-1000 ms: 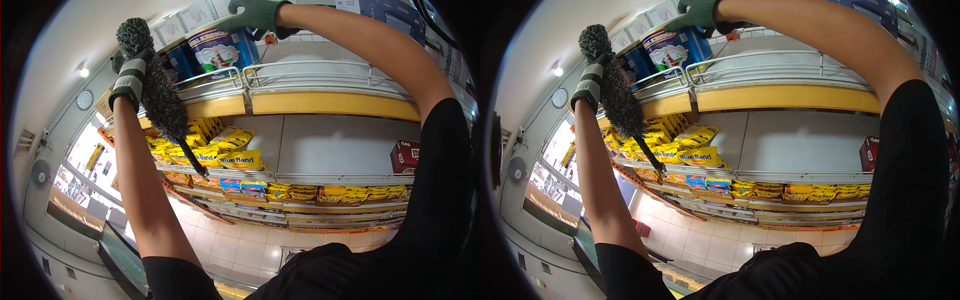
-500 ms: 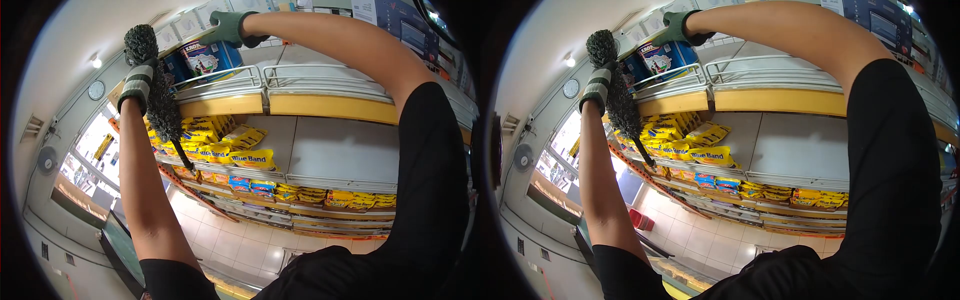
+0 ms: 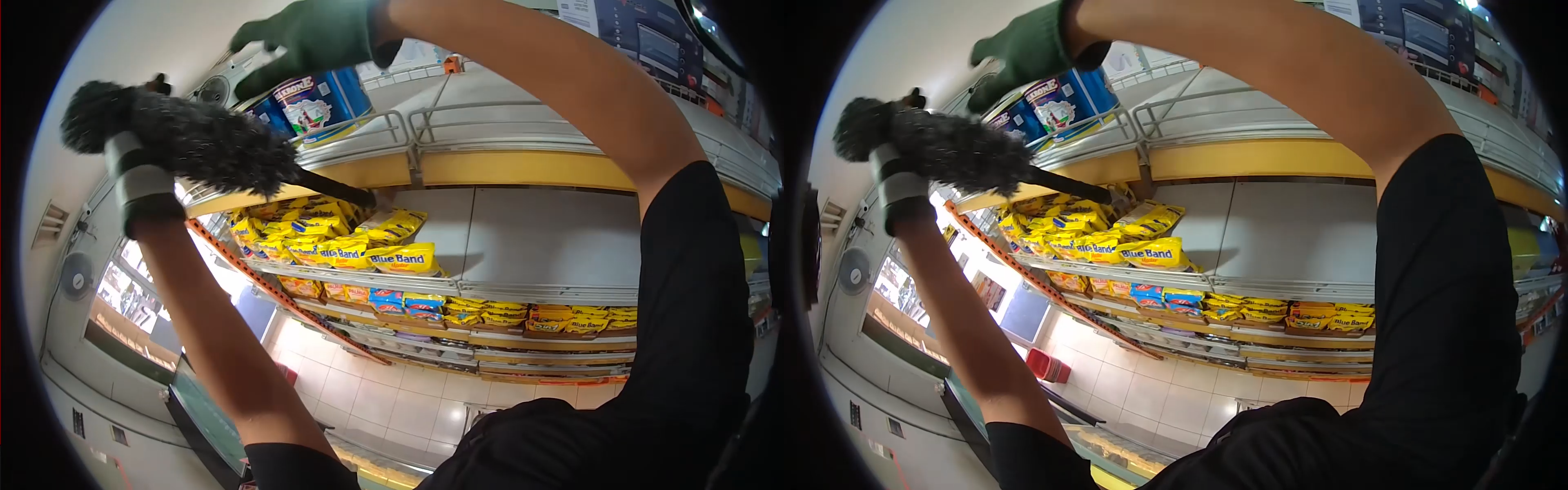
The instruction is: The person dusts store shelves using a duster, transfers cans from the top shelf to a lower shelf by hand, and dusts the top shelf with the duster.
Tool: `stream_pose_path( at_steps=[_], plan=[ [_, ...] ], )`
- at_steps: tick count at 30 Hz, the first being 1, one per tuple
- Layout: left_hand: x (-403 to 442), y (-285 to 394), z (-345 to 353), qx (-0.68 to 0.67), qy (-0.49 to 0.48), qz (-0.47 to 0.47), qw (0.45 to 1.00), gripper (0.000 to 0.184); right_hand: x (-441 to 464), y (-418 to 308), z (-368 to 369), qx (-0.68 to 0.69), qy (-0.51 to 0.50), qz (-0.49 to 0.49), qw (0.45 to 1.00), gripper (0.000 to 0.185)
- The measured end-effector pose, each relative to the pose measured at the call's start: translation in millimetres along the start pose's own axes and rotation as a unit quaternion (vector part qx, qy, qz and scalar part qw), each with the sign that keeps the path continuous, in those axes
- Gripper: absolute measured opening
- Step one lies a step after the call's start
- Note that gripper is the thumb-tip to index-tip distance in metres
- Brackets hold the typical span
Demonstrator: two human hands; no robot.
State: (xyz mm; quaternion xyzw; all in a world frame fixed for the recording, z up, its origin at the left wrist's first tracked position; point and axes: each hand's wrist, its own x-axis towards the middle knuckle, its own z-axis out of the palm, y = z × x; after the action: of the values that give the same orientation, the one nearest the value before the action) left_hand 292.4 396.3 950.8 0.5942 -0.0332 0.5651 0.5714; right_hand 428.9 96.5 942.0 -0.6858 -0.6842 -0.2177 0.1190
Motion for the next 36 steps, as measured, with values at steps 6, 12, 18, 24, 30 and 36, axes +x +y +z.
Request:
stream_pose_path(
  at_steps=[6,12,18,24,30,36],
  plan=[
    [-55.2,58.9,48.1,-0.196,0.047,0.058,0.978,0.047,-28.6,-1.7,-13.7,0.068,-0.088,-0.004,0.994,0.077],
    [-70.6,26.1,103.8,-0.227,0.093,0.028,0.969,0.046,-117.0,8.0,-51.1,0.083,-0.136,0.09,0.983,0.064],
    [-42.2,-116.5,110.1,0.05,-0.267,0.034,0.962,0.054,-220.2,14.0,-103.6,-0.114,-0.111,0.242,0.957,0.053],
    [-160.2,-102.9,171.8,0.213,-0.349,0.215,0.887,0.045,-265.9,27.6,-121.8,-0.265,-0.091,0.349,0.894,0.044],
    [-187.6,-116.7,176.0,0.368,-0.35,0.311,0.803,0.042,-307.9,87.1,-112.3,-0.34,-0.056,0.429,0.835,0.049],
    [-192.9,-118.2,175.4,0.381,-0.332,0.292,0.812,0.04,-330.0,51.5,-161.0,-0.263,0.126,0.466,0.835,0.042]
  ],
)
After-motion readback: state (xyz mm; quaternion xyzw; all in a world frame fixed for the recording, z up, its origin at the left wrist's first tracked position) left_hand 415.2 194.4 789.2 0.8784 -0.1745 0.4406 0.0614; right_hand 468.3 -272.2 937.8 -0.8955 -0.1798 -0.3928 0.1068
